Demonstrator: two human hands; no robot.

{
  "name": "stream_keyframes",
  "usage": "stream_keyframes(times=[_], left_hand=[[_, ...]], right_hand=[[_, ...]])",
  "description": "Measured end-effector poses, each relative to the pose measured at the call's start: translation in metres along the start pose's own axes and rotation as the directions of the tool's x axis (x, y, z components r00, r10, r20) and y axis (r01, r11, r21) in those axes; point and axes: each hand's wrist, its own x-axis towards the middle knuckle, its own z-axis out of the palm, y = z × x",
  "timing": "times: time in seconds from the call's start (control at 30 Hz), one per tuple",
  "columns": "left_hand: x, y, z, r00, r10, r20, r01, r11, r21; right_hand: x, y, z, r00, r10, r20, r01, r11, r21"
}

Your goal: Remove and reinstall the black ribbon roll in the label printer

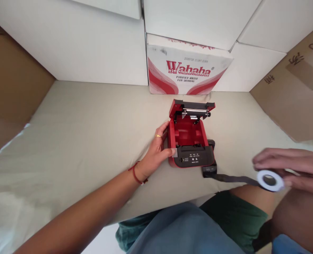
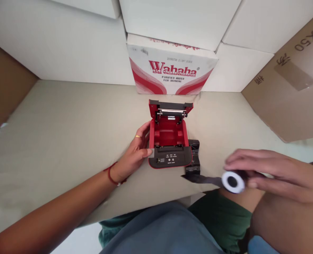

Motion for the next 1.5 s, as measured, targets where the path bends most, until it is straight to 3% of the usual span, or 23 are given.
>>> stream_keyframes(times=[0.2, 0.3, 0.37, 0.43, 0.53, 0.6, 0.87, 1.03, 1.2, 1.3, 1.4, 1.43, 1.5], left_hand=[[-0.005, -0.003, -0.003, 0.995, 0.096, 0.025, -0.098, 0.99, 0.099], [-0.011, 0.001, -0.001, 0.984, 0.176, -0.032, -0.16, 0.948, 0.274], [-0.015, 0.007, 0.004, 0.95, 0.3, -0.091, -0.226, 0.855, 0.466], [-0.019, 0.016, 0.01, 0.885, 0.46, -0.071, -0.312, 0.699, 0.643], [-0.024, 0.029, 0.021, 0.785, 0.608, 0.117, -0.472, 0.464, 0.75], [-0.026, 0.034, 0.026, 0.756, 0.616, 0.223, -0.529, 0.373, 0.762], [-0.03, 0.047, 0.037, 0.716, 0.571, 0.401, -0.604, 0.219, 0.766], [-0.03, 0.052, 0.04, 0.695, 0.595, 0.405, -0.586, 0.143, 0.797], [-0.032, 0.055, 0.041, 0.697, 0.585, 0.415, -0.567, 0.094, 0.818], [-0.033, 0.053, 0.041, 0.692, 0.585, 0.423, -0.561, 0.066, 0.825], [-0.034, 0.05, 0.041, 0.68, 0.607, 0.412, -0.559, 0.065, 0.827], [-0.034, 0.048, 0.041, 0.677, 0.609, 0.413, -0.562, 0.065, 0.824], [-0.035, 0.046, 0.041, 0.672, 0.606, 0.424, -0.574, 0.066, 0.816]], right_hand=[[0.123, -0.056, 0.057, 0.994, -0.091, 0.059, 0.087, 0.994, 0.072], [0.157, -0.072, 0.084, 0.999, 0.049, 0.012, -0.048, 0.994, -0.101], [0.166, -0.08, 0.093, 0.987, 0.158, -0.017, -0.157, 0.953, -0.259], [0.169, -0.085, 0.095, 0.973, 0.228, -0.02, -0.22, 0.906, -0.361], [0.17, -0.091, 0.092, 0.967, 0.254, 0.003, -0.234, 0.896, -0.378], [0.171, -0.094, 0.09, 0.967, 0.254, 0.028, -0.229, 0.911, -0.342], [0.18, -0.107, 0.092, 0.935, 0.311, 0.17, -0.229, 0.896, -0.38], [0.191, -0.112, 0.09, 0.917, 0.335, 0.218, -0.211, 0.869, -0.448], [0.199, -0.111, 0.093, 0.922, 0.341, 0.186, -0.242, 0.879, -0.411], [0.186, -0.099, 0.095, 0.958, 0.256, 0.132, -0.223, 0.948, -0.225], [0.161, -0.076, 0.097, 0.976, 0.179, -0.125, -0.156, 0.971, 0.179], [0.154, -0.067, 0.098, 0.943, 0.213, -0.254, -0.138, 0.949, 0.285], [0.148, -0.048, 0.1, 0.81, 0.326, -0.487, -0.129, 0.91, 0.394]])
